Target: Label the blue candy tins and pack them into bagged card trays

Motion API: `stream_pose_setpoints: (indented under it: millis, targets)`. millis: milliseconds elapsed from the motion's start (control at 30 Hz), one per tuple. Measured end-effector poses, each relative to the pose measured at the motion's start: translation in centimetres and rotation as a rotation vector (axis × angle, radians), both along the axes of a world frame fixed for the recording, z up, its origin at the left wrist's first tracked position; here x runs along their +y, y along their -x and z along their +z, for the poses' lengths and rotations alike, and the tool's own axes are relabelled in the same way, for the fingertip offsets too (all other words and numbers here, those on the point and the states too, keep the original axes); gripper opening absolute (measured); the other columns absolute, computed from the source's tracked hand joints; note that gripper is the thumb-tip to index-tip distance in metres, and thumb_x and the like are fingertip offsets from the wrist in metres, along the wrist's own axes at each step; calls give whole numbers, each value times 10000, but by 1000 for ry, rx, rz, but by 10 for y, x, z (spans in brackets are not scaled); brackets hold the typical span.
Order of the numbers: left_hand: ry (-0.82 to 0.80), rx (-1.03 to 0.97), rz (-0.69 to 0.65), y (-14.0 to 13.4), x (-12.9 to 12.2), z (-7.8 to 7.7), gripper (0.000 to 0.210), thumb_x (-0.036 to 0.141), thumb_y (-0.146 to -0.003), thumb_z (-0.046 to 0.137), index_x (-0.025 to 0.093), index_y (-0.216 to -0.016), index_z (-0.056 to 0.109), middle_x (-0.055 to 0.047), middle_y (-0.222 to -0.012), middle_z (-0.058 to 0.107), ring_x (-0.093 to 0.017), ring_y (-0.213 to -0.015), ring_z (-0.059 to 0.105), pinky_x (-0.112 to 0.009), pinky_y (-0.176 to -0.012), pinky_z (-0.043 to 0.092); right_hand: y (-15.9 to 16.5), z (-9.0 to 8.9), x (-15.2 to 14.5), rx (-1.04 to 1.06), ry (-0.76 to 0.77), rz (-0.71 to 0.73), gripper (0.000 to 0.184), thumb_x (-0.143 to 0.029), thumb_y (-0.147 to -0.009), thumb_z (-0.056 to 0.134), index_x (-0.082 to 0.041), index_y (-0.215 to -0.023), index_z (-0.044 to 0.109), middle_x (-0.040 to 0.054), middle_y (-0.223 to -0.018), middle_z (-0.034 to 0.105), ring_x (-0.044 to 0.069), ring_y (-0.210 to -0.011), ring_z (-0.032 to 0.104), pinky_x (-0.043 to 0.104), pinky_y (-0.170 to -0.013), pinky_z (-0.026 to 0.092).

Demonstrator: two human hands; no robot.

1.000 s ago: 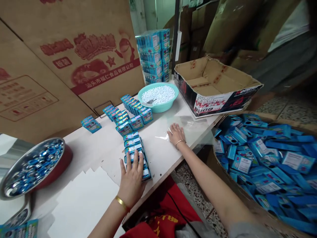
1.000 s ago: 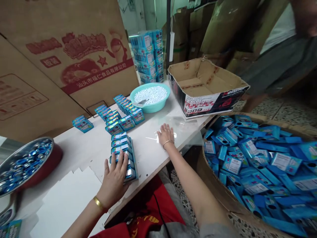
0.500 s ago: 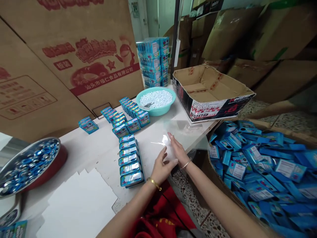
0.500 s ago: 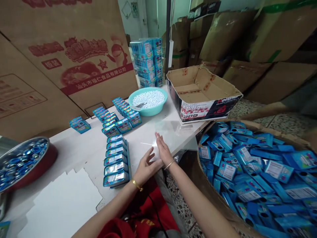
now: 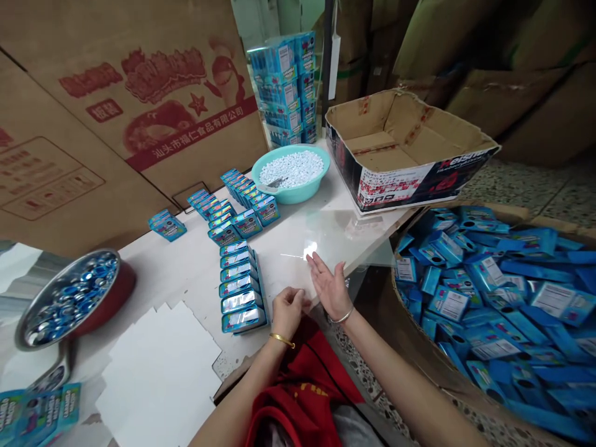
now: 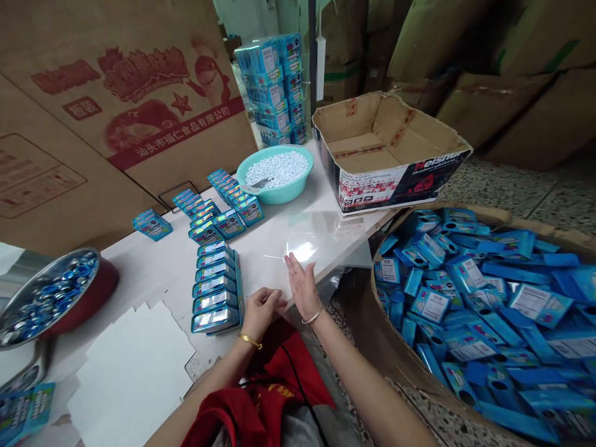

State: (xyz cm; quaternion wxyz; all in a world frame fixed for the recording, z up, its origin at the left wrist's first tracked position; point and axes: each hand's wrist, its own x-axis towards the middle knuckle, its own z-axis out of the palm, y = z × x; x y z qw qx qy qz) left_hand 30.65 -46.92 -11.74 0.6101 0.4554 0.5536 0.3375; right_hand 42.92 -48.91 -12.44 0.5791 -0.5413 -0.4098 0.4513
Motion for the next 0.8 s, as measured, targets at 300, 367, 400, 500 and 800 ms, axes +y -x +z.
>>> stream_pose_setpoints:
  millis: [300,367,400,500,800]
  targets:
    - [-260,214,-178,0,15,21,471,536,-687,668,177,-472,454,24,-444,496,-83,-436,437,-206,-446,325,4,14,-54,-508,-31,13,329,-479,-881,512,-192,-960,652,98,-963,688,250,-946,623,408,-869,482]
    - [-312,222,-267,0,14,26,479,550,-732,624,174,-474,476,21,-450,498,-82,-445,432,-210,-467,326,-1,15,-54,-457,-9,-24,311,-436,-912,457,-207,-753,596,38,-723,629,191,-717,588,329,-707,483]
    - [-318,210,-298,1,14,28,483,558,-750,603,175,-481,482,19,-460,506,-84,-450,436,-213,-478,332,-4,15,-52,-429,-3,-47,318,-433,-909,458,-212,-703,560,18,-667,592,176,-665,559,309,-664,469]
    - [-372,170,-376,3,11,32,448,527,-761,610,178,-511,482,18,-505,525,-93,-491,465,-219,-520,357,-17,13,-49,-287,32,-130,318,-457,-894,456,-221,-689,511,2,-637,563,166,-619,549,294,-620,468]
    - [-681,426,-375,-13,8,48,203,126,-764,522,172,-567,506,-12,-696,548,-113,-623,523,-238,-603,388,-13,31,-64,-788,72,-128,297,-354,-887,461,-227,-1091,636,93,-1048,696,234,-931,655,339,-783,505]
